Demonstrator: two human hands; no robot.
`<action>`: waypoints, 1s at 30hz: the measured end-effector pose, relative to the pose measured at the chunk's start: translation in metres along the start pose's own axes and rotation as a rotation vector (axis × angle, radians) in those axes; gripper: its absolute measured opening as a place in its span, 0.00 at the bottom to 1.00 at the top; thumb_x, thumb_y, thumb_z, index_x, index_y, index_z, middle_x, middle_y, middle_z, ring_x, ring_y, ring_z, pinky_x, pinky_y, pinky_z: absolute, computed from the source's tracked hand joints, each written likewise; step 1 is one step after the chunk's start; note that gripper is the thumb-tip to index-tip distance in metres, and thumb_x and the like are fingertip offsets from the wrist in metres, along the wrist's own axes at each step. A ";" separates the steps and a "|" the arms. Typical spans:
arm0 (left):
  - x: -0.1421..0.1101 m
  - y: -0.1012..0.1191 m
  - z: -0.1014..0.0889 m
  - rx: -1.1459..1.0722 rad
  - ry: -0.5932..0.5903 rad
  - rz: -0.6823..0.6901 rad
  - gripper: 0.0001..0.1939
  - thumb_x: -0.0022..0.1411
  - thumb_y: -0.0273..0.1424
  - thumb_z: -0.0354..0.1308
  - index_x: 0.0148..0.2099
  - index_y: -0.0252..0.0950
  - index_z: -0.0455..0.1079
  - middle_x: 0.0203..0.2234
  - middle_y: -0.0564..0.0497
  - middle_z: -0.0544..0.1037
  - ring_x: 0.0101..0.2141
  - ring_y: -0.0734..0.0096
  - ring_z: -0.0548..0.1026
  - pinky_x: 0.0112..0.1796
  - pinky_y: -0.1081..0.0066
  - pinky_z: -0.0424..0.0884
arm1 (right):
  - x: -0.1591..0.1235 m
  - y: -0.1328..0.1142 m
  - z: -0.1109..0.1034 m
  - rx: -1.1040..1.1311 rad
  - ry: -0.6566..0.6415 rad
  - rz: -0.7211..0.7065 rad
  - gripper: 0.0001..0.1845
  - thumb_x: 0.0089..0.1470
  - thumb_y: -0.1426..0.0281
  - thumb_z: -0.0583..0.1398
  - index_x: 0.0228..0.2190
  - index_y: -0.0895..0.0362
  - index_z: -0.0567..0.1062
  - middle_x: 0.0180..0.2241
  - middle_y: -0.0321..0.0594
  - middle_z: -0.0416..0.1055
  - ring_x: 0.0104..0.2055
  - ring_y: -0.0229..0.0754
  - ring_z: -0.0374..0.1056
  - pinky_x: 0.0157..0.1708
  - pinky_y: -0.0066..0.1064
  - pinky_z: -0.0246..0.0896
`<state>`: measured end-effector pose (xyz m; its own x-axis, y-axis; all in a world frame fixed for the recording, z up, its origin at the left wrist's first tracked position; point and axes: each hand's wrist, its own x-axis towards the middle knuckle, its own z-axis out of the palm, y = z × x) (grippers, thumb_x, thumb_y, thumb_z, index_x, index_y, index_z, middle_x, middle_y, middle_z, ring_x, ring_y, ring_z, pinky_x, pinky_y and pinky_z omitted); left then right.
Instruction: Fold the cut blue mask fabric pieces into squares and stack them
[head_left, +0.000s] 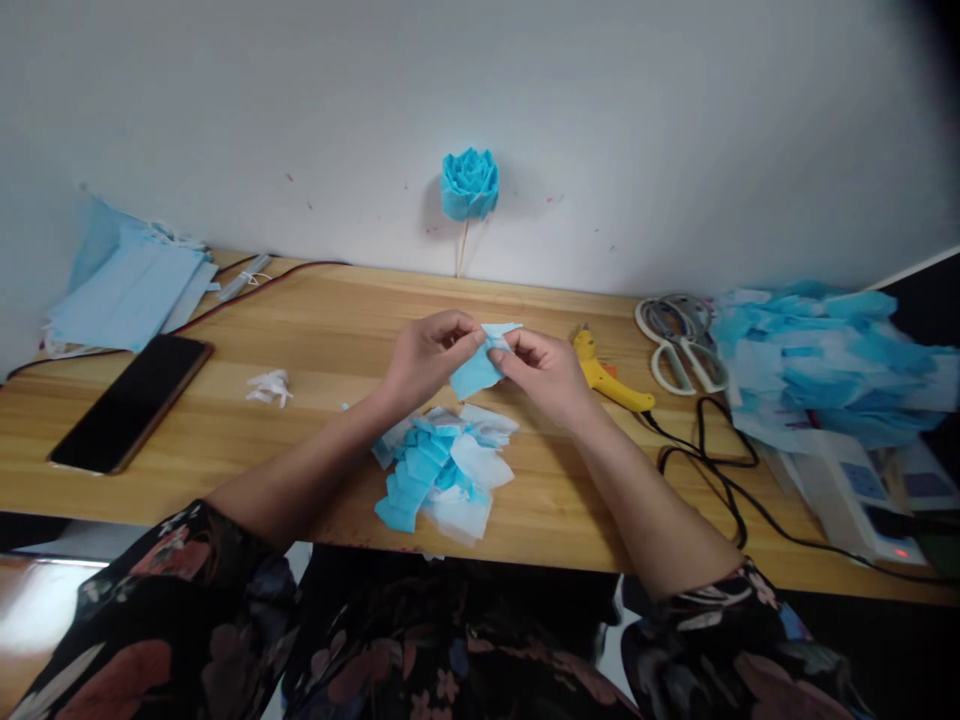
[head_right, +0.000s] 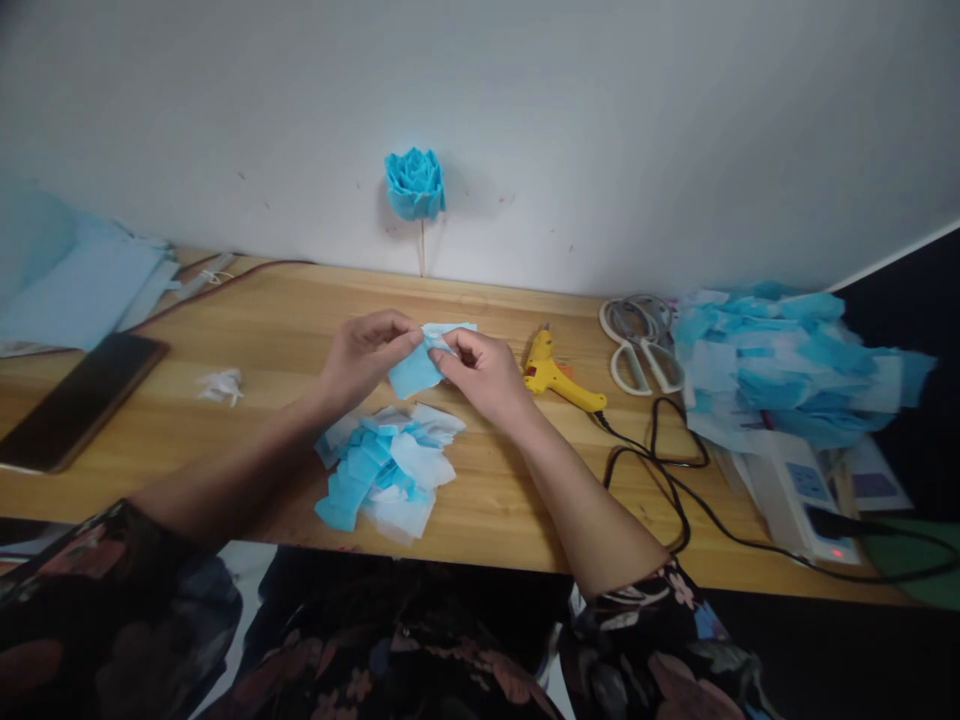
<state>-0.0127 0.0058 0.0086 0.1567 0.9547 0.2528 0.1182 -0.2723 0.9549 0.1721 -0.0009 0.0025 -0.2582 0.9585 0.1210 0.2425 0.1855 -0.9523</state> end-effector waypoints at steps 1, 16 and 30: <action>0.000 0.000 0.000 -0.079 -0.015 -0.072 0.12 0.57 0.39 0.64 0.29 0.36 0.73 0.23 0.54 0.75 0.27 0.73 0.70 0.31 0.71 0.67 | 0.000 -0.001 0.000 -0.011 -0.004 -0.002 0.14 0.54 0.57 0.65 0.28 0.54 0.76 0.24 0.32 0.69 0.27 0.36 0.62 0.30 0.30 0.59; 0.010 -0.009 -0.009 -0.353 0.077 -0.185 0.12 0.63 0.34 0.60 0.46 0.35 0.75 0.31 0.51 0.79 0.28 0.78 0.74 0.29 0.76 0.68 | 0.014 0.005 -0.023 0.273 0.408 0.025 0.14 0.47 0.56 0.69 0.27 0.52 0.76 0.22 0.31 0.69 0.22 0.33 0.61 0.21 0.28 0.58; 0.006 -0.028 -0.005 0.535 -0.183 0.294 0.15 0.66 0.29 0.53 0.51 0.37 0.78 0.50 0.44 0.82 0.50 0.58 0.78 0.54 0.57 0.70 | 0.017 0.011 -0.027 0.269 0.404 0.074 0.18 0.47 0.53 0.69 0.25 0.52 0.71 0.23 0.32 0.67 0.23 0.34 0.63 0.21 0.28 0.58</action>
<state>-0.0202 0.0199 -0.0160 0.4169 0.8077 0.4169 0.5103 -0.5876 0.6280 0.1959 0.0232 0.0016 0.1464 0.9843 0.0990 -0.0173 0.1026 -0.9946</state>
